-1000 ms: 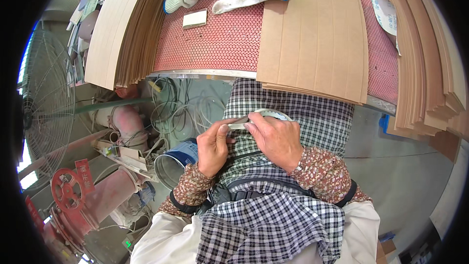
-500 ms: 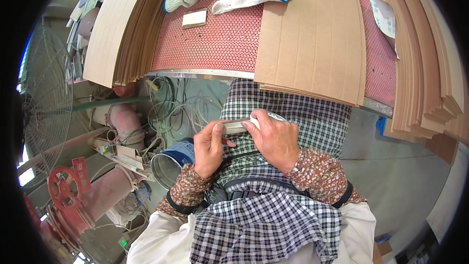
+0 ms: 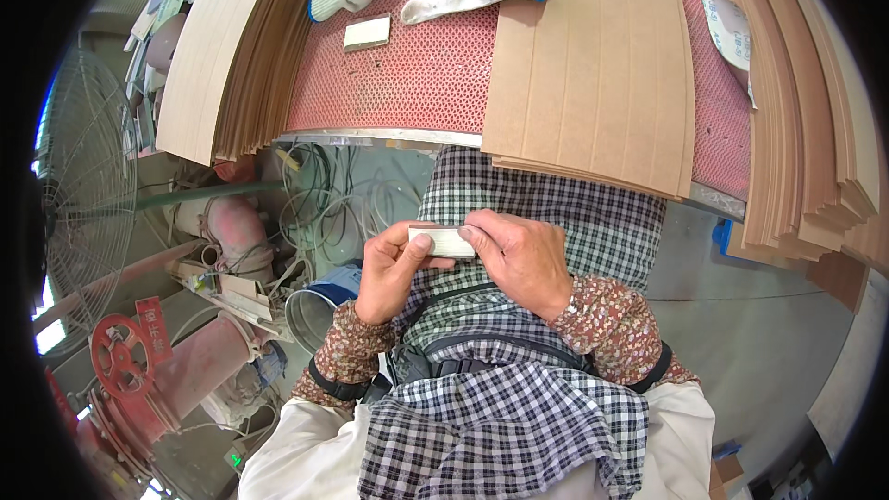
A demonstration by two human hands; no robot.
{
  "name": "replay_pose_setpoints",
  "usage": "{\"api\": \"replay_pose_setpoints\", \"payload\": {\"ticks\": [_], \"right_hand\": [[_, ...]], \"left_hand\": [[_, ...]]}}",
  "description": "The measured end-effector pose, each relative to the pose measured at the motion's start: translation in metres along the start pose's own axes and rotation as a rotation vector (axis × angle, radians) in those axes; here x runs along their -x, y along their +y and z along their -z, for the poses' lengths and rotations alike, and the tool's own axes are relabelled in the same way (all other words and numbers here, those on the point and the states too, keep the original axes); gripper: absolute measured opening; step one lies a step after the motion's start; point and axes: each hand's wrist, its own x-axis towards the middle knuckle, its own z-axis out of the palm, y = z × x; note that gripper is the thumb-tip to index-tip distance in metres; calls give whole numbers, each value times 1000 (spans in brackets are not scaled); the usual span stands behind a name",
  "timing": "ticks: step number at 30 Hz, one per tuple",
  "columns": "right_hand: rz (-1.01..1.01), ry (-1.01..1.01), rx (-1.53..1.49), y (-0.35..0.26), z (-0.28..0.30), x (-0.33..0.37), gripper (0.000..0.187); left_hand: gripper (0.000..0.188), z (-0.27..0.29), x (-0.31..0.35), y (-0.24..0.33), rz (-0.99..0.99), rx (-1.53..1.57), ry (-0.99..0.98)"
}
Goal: The recorder is applying white tape to the edges of a small rectangular wooden block.
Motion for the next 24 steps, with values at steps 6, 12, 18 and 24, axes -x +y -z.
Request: {"api": "replay_pose_setpoints", "payload": {"ticks": [6,12,18,24], "right_hand": [[-21,4,28,-3,0,1,18],[22,0,20,-5,1,1,19],[10,44,19,-6,2,2,20],[10,53,-13,-3,2,1,20]], "left_hand": [[26,-2,0,-2,17,77,82],[29,-2,6,-2,-32,46,142],[29,-9,9,-5,-76,47,190],[30,-5,10,-10,-97,88,155]]}}
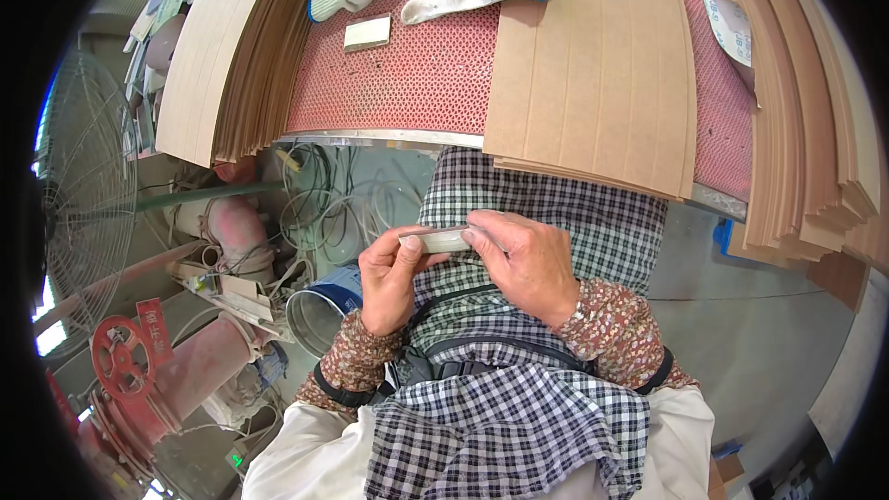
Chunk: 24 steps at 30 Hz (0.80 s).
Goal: The recorder is applying white tape to the edges of a small rectangular wooden block.
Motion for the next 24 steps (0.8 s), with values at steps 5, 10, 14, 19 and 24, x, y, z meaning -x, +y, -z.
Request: {"api": "replay_pose_setpoints", "payload": {"ticks": [5,10,14,19,24], "right_hand": [[-11,-62,-55,3,8,-4,17],[-8,-84,-166,7,10,-3,15],[-53,-162,-248,10,14,-1,14],[-51,-187,-272,6,15,0,12],[7,-150,-281,9,8,6,10]], "left_hand": [[29,3,-5,2,58,84,-59],[29,5,-7,4,87,101,-101],[26,6,-9,10,153,84,-131],[21,7,-14,18,251,40,-158],[17,10,-15,15,221,-120,-162]]}}
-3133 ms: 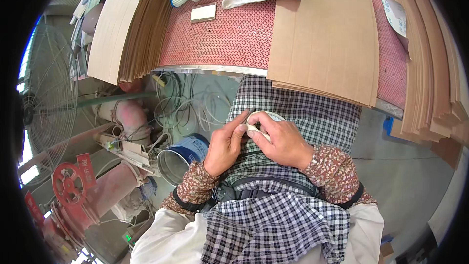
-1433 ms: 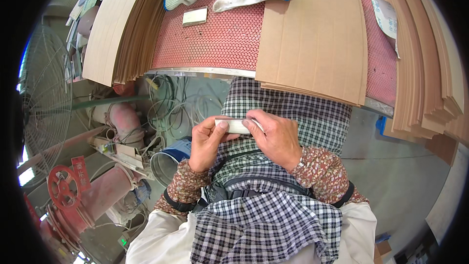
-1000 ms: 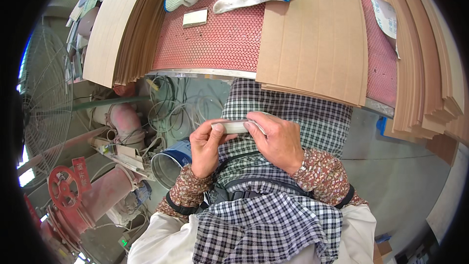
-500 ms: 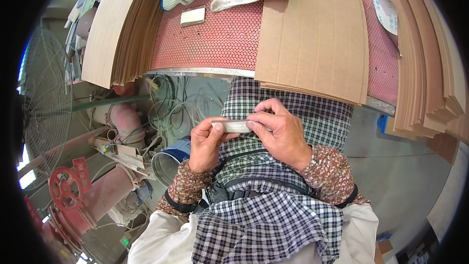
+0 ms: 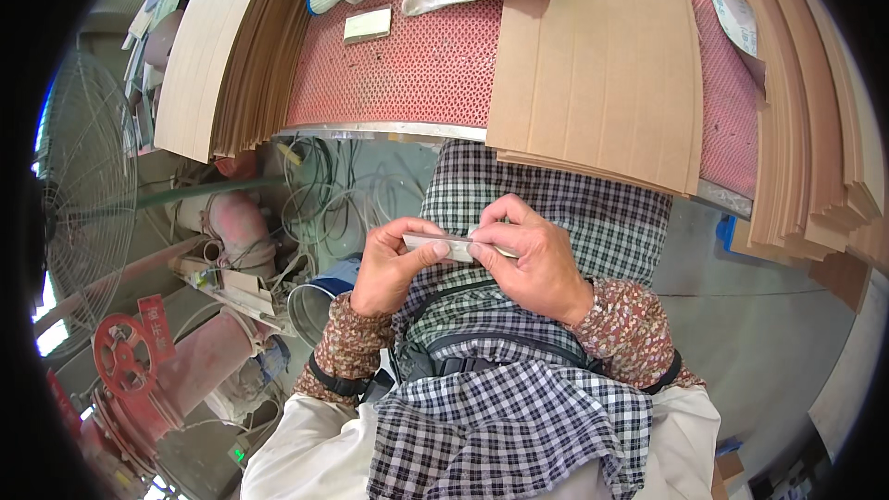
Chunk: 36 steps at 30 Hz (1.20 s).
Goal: The recorder is applying white tape to the edges of a small rectangular wooden block.
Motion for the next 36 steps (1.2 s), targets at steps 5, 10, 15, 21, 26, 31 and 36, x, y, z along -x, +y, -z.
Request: {"api": "replay_pose_setpoints", "payload": {"ticks": [5,10,15,21,26,31,36], "right_hand": [[-1,1,-26,-7,0,0,10],[-24,-42,-88,-4,7,1,11],[-64,-111,-189,-4,9,-1,17],[-6,-111,-163,-4,9,1,18],[-37,-116,-165,-6,10,-2,14],[8,-44,-25,-10,3,-4,12],[0,-44,59,-19,-4,-7,18]], "left_hand": [[15,0,4,0,-65,30,3],[23,7,1,-7,-36,167,-110],[31,9,-6,-10,32,407,-212],[28,10,-11,-22,91,572,-352],[34,-3,-13,-6,57,275,-182],[52,-11,-12,2,-92,-74,-20],[75,-6,-7,-3,-51,-29,-199]]}}
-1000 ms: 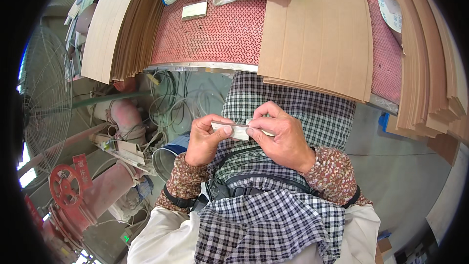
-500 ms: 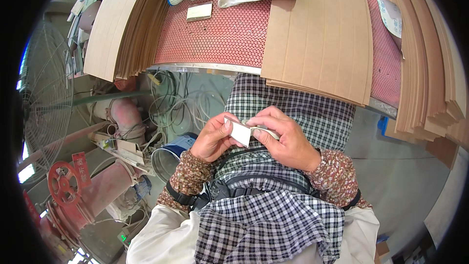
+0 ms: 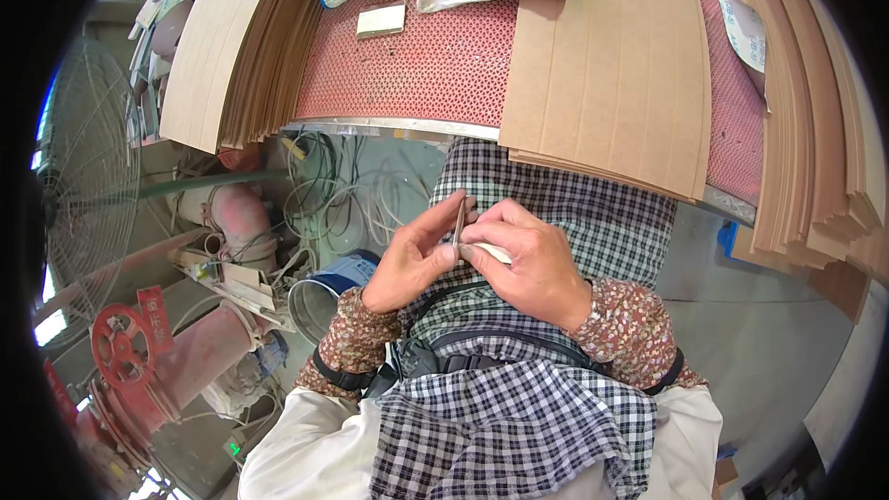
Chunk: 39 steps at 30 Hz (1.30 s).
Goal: The recorder is applying white tape to the edges of a small rectangular wooden block.
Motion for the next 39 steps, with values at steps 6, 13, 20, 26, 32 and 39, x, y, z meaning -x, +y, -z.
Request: {"api": "replay_pose_setpoints", "payload": {"ticks": [6,13,20,26,32,39], "right_hand": [[-18,-83,51,2,0,-5,30],[-168,-158,53,-5,8,0,25],[59,112,242,-1,0,3,19],[46,122,266,10,1,3,20],[-50,76,237,16,0,2,24],[-65,59,251,17,0,2,24]], "left_hand": [[75,-2,5,4,74,97,-44],[64,2,10,-3,-13,94,10],[60,3,13,5,-60,7,-5],[62,-4,16,14,-39,10,-2],[67,-13,17,13,-47,35,20],[60,-12,17,13,-73,107,-28]]}}
